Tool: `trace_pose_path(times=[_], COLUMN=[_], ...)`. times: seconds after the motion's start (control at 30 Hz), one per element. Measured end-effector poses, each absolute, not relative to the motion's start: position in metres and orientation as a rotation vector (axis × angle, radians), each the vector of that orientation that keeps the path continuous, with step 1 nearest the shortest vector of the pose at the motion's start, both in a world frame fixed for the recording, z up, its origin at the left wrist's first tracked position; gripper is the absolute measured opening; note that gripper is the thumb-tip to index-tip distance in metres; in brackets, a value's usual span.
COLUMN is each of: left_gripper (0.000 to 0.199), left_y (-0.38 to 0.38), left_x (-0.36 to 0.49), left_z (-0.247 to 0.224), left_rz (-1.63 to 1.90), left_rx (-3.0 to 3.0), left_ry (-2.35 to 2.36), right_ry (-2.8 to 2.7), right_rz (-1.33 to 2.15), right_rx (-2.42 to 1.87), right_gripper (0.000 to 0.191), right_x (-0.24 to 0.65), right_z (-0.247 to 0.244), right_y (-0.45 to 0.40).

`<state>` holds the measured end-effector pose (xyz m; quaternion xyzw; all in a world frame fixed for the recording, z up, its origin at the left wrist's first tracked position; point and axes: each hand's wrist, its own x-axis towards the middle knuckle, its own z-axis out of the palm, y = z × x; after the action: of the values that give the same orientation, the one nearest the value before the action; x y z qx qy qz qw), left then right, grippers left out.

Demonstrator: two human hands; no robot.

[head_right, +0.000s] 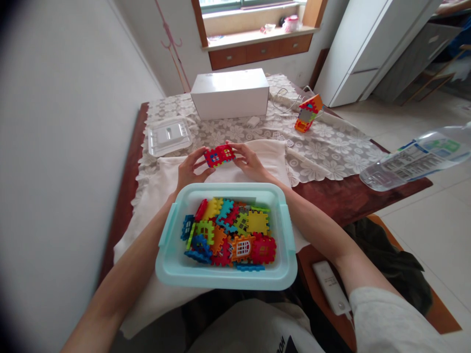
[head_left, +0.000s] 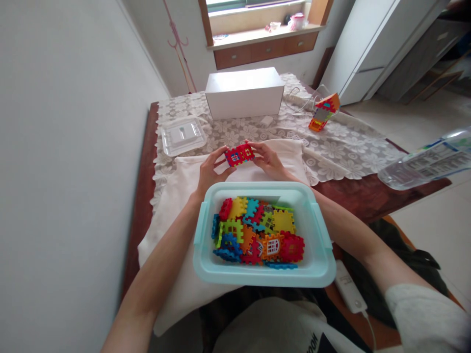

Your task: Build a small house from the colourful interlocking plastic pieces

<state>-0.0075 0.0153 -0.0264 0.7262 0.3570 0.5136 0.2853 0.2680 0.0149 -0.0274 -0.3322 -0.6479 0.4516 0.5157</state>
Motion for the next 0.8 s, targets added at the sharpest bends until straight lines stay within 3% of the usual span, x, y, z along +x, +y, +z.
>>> trace_pose_path(times=[0.13,0.43,0.67,0.8], left_gripper=[0.094,0.079,0.07,0.074], left_y=[0.02,0.012,0.016,0.018], left_x=[-0.008,-0.002,-0.005,-0.006], left_z=[-0.03,-0.02,-0.028,-0.03], left_rz=[1.275,1.136,1.196,1.216], left_rx=[1.904,1.784,1.839,1.909], left_ry=[1.019,0.971,0.819,0.812], right_ry=[-1.529,-1.494,-1.504,-1.536], right_rz=[1.123,1.171,1.237,1.178], right_rx=[-0.771,-0.714,-0.724,-0.77], right_gripper=[0.055,0.053,0.077,0.075], right_x=[0.268,0.27,0.266,0.265], right_z=[-0.025,-0.024,-0.024,-0.025], right_y=[0.014,0.011,0.015,0.018])
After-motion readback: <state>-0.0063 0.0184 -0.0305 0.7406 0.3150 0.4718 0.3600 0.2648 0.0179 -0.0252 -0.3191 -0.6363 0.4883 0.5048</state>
